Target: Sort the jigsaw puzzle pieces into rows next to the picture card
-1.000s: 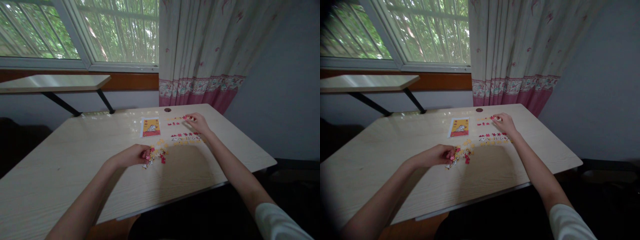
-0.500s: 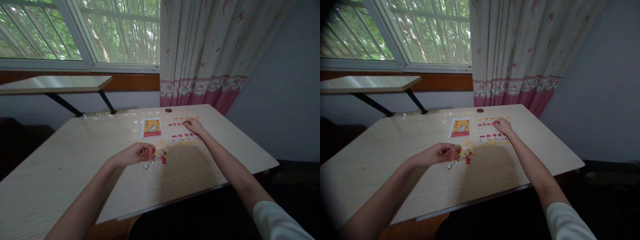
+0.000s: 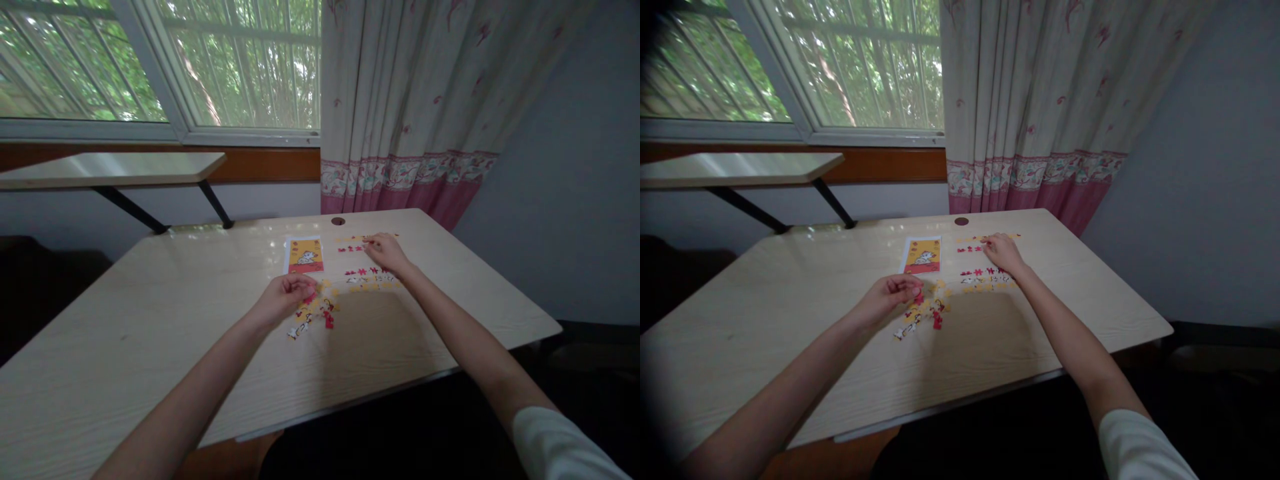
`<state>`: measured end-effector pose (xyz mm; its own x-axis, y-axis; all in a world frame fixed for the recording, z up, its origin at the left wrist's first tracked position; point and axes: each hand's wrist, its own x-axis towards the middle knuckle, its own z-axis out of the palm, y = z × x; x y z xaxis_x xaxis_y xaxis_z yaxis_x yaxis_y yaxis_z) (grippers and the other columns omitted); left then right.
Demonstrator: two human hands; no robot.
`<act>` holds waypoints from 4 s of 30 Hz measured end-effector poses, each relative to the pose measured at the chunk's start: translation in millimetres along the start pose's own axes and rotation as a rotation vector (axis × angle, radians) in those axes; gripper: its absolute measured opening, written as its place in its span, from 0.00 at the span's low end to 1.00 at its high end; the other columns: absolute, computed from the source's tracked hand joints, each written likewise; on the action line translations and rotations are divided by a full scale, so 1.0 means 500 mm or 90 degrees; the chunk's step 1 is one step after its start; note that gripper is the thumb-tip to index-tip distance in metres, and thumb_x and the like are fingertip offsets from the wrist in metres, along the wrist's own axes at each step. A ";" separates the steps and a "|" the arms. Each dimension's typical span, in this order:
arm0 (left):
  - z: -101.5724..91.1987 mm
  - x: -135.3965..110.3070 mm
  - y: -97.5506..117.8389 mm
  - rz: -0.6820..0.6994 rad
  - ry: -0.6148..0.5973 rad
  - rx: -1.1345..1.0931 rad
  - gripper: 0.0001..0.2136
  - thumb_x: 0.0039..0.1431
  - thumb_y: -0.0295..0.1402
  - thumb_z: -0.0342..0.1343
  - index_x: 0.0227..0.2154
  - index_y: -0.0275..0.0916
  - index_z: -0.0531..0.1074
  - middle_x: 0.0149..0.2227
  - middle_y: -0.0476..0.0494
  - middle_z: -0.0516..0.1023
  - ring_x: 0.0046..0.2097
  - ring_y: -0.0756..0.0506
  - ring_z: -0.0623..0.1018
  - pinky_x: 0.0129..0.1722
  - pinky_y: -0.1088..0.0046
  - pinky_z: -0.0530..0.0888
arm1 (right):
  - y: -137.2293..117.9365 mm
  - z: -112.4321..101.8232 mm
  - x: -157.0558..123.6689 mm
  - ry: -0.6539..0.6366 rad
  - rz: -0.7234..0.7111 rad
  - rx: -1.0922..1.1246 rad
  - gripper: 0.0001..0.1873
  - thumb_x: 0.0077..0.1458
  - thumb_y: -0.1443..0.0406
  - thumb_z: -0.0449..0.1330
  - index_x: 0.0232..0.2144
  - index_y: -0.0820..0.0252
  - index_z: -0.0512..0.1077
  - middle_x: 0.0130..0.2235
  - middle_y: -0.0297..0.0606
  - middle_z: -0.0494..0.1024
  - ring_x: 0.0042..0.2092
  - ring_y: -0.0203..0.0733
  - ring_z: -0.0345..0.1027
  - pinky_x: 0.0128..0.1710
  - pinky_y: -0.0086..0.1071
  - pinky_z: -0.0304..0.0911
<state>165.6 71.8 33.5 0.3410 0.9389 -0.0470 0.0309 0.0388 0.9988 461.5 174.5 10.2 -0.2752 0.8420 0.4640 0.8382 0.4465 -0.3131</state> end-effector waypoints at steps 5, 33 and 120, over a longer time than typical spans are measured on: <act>0.012 0.002 -0.008 -0.024 0.043 -0.109 0.11 0.39 0.33 0.64 0.24 0.35 0.69 0.24 0.47 0.74 0.25 0.52 0.71 0.27 0.75 0.67 | -0.145 0.000 -0.041 0.085 -0.202 0.101 0.11 0.54 0.61 0.56 0.38 0.59 0.72 0.35 0.39 0.76 0.39 0.40 0.66 0.42 0.35 0.58; 0.025 0.001 -0.021 -0.041 0.052 -0.132 0.12 0.36 0.34 0.66 0.23 0.35 0.70 0.23 0.49 0.73 0.23 0.54 0.70 0.24 0.78 0.65 | -0.231 0.019 -0.094 0.113 -0.342 0.115 0.11 0.54 0.56 0.57 0.35 0.54 0.73 0.31 0.34 0.76 0.33 0.36 0.66 0.35 0.33 0.55; -0.033 -0.007 -0.022 0.150 0.026 0.880 0.18 0.54 0.49 0.49 0.31 0.39 0.72 0.30 0.43 0.73 0.32 0.45 0.72 0.28 0.73 0.64 | 0.004 -0.013 -0.021 -0.017 0.070 -0.075 0.12 0.53 0.61 0.55 0.36 0.57 0.75 0.39 0.39 0.75 0.43 0.44 0.64 0.45 0.38 0.54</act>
<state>148.9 73.9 23.1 0.4409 0.8863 0.1419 0.8736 -0.4600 0.1588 469.3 164.6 10.2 -0.1890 0.8924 0.4098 0.9133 0.3131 -0.2606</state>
